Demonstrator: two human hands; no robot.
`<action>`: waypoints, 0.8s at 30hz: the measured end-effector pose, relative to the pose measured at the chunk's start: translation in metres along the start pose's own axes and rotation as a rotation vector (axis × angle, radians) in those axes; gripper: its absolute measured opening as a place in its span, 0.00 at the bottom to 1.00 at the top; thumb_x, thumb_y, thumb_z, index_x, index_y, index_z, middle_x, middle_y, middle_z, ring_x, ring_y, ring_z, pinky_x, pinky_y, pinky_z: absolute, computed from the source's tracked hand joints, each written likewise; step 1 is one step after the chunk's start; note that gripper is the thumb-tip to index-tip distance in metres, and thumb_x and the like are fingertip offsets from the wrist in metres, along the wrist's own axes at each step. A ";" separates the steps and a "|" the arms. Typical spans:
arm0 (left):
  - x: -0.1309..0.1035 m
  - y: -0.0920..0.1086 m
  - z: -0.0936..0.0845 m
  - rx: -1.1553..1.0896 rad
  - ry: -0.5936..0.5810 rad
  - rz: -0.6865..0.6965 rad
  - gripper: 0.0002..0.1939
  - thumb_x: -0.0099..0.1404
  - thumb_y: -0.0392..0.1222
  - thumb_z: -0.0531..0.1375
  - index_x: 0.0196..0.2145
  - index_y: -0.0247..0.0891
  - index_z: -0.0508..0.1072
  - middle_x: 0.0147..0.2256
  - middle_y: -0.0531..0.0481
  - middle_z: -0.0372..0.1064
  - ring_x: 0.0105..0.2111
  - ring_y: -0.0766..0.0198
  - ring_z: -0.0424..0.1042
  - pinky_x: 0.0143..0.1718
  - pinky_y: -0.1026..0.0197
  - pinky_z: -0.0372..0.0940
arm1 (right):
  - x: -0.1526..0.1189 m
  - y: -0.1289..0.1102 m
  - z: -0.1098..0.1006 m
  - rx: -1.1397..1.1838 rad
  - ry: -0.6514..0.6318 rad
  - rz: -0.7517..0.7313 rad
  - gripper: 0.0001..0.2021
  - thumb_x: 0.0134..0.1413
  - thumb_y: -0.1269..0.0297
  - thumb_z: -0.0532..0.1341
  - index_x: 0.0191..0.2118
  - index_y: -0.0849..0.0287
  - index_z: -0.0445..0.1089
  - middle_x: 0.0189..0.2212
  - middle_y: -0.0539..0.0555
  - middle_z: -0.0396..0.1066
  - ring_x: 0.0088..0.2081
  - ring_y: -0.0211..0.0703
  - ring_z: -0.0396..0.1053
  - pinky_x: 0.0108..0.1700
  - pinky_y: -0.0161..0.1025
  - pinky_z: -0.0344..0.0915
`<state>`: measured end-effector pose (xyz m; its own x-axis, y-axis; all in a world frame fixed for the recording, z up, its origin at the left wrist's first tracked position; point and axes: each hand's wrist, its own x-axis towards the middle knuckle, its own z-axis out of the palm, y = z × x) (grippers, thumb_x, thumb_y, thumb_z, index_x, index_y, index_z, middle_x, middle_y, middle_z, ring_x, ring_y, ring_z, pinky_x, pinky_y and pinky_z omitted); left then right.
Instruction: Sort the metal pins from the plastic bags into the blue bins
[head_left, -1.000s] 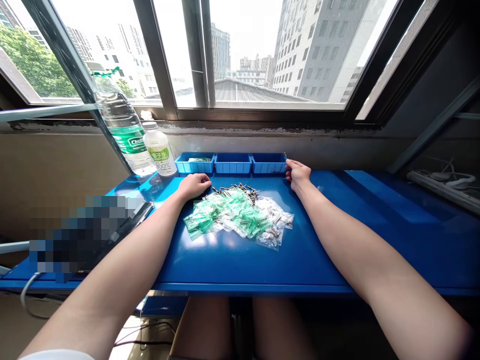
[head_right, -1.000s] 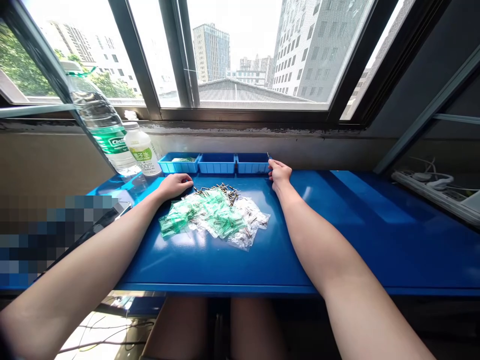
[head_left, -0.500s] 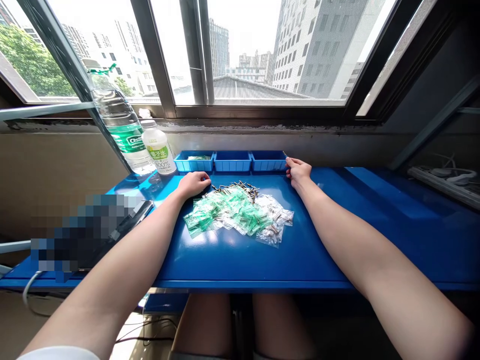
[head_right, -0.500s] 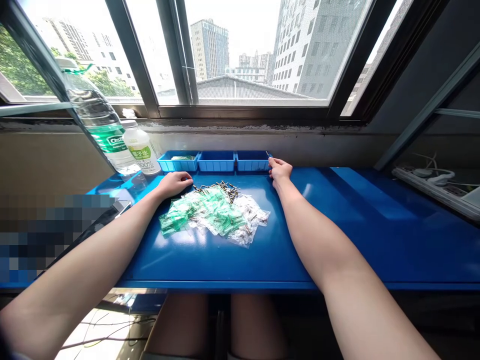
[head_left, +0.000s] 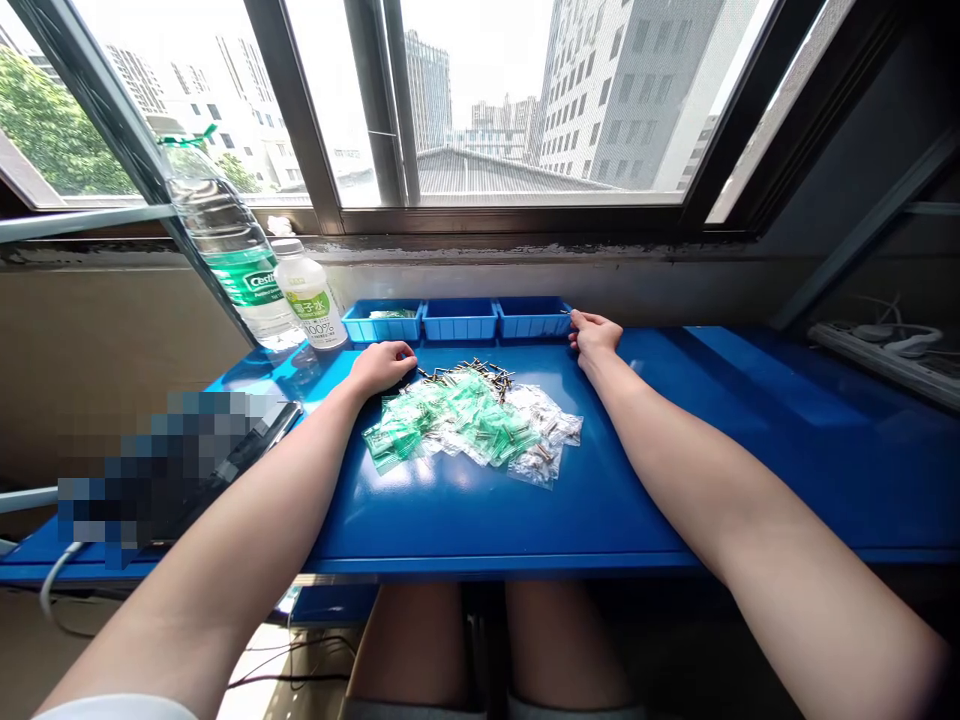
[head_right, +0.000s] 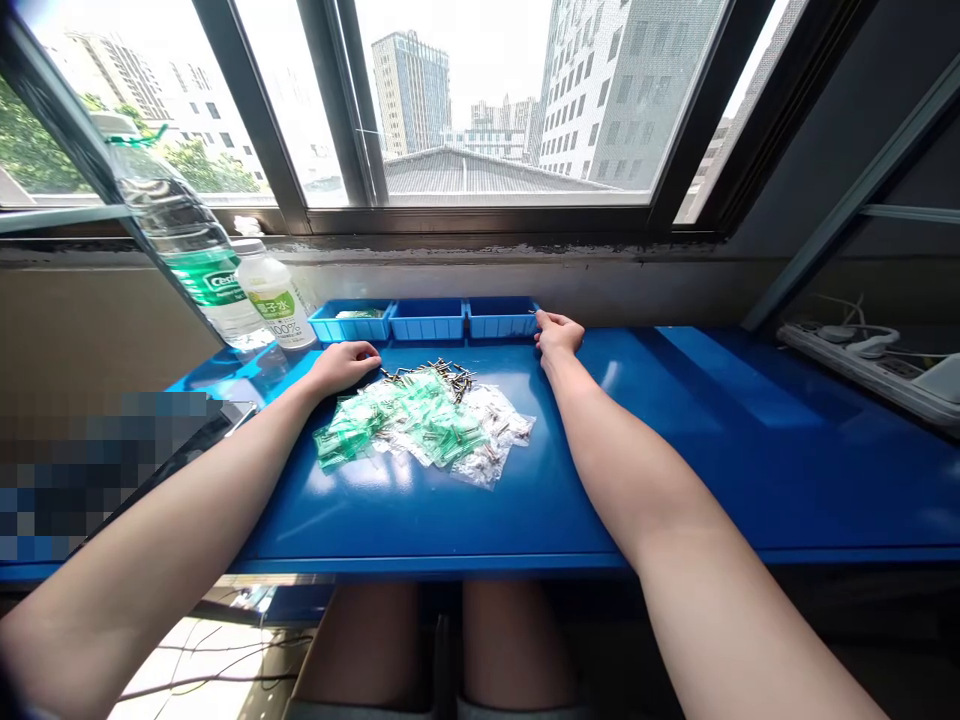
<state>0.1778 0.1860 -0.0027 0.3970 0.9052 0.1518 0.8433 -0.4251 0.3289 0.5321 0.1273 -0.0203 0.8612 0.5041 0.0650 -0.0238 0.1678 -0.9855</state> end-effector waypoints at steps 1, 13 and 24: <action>0.000 0.000 0.000 0.001 0.001 0.005 0.15 0.58 0.53 0.54 0.36 0.46 0.76 0.33 0.52 0.76 0.33 0.61 0.72 0.29 0.64 0.59 | 0.000 0.000 0.000 -0.002 -0.004 -0.001 0.04 0.47 0.68 0.67 0.29 0.62 0.72 0.17 0.47 0.67 0.15 0.31 0.61 0.11 0.27 0.54; 0.000 0.000 0.000 -0.006 0.003 0.011 0.15 0.58 0.54 0.54 0.35 0.46 0.76 0.33 0.51 0.76 0.33 0.61 0.71 0.30 0.64 0.60 | -0.002 -0.003 -0.002 0.028 -0.039 0.011 0.10 0.53 0.60 0.63 0.27 0.61 0.69 0.21 0.48 0.69 0.14 0.29 0.60 0.10 0.27 0.52; 0.002 -0.003 0.001 0.000 0.007 0.029 0.15 0.58 0.53 0.54 0.35 0.45 0.76 0.34 0.51 0.76 0.33 0.61 0.72 0.31 0.64 0.60 | -0.008 -0.012 -0.003 0.065 -0.025 0.107 0.18 0.62 0.54 0.51 0.25 0.60 0.64 0.18 0.47 0.64 0.13 0.29 0.57 0.12 0.27 0.51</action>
<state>0.1769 0.1893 -0.0045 0.4184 0.8926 0.1682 0.8314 -0.4509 0.3246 0.5274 0.1188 -0.0091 0.8390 0.5430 -0.0351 -0.1482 0.1660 -0.9749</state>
